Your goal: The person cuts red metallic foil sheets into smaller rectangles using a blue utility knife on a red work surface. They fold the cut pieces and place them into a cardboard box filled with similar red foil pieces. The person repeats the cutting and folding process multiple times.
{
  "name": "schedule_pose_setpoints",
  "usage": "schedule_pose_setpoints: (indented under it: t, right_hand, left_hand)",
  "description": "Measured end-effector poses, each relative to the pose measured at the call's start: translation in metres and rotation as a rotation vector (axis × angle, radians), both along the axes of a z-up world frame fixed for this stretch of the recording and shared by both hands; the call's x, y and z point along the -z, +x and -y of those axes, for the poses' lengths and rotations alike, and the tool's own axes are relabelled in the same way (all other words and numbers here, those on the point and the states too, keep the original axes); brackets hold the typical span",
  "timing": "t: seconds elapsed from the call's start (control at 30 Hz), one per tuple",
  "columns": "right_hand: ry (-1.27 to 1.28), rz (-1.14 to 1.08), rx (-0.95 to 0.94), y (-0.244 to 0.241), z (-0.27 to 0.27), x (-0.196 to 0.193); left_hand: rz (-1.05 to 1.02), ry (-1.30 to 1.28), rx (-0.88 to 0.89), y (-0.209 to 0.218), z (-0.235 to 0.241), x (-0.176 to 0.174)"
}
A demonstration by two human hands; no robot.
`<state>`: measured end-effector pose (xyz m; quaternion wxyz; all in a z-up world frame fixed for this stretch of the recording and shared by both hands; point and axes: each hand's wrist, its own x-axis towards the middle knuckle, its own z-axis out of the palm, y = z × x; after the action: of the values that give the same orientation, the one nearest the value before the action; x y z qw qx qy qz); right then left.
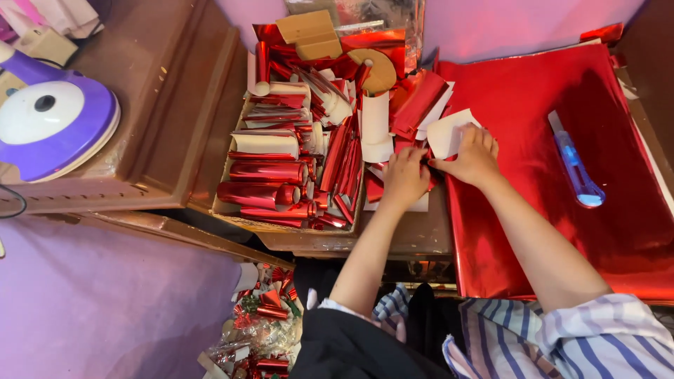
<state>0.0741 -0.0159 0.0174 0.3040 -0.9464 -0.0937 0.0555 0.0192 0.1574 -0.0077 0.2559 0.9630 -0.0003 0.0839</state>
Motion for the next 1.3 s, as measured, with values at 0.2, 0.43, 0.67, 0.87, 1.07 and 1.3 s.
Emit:
schedule_pose_setpoints:
  t: [0.2, 0.43, 0.67, 0.87, 1.07, 1.3]
  right_hand:
    - [0.318, 0.704, 0.185, 0.032, -0.007, 0.057]
    - [0.339, 0.832, -0.54, 0.011, -0.046, -0.007]
    - [0.4, 0.405, -0.341, 0.048, -0.066, -0.05]
    - [0.015, 0.197, -0.174, 0.069, -0.08, 0.003]
    - [0.429, 0.618, -0.044, 0.082, -0.072, 0.045]
    - [0.698, 0.435, 0.095, 0.095, -0.058, 0.051]
  left_hand:
    - [0.15, -1.055, -0.065, 0.03, -0.012, -0.014]
    - [-0.313, -2.052, -0.039, 0.057, -0.039, 0.016]
    - [0.304, -2.057, -0.169, 0.078, -0.052, -0.023]
    - [0.585, -1.787, -0.371, 0.097, -0.066, -0.052]
    - [0.557, -1.784, -0.409, 0.077, -0.061, -0.076]
    - [0.54, -1.861, -0.385, 0.066, -0.057, -0.099]
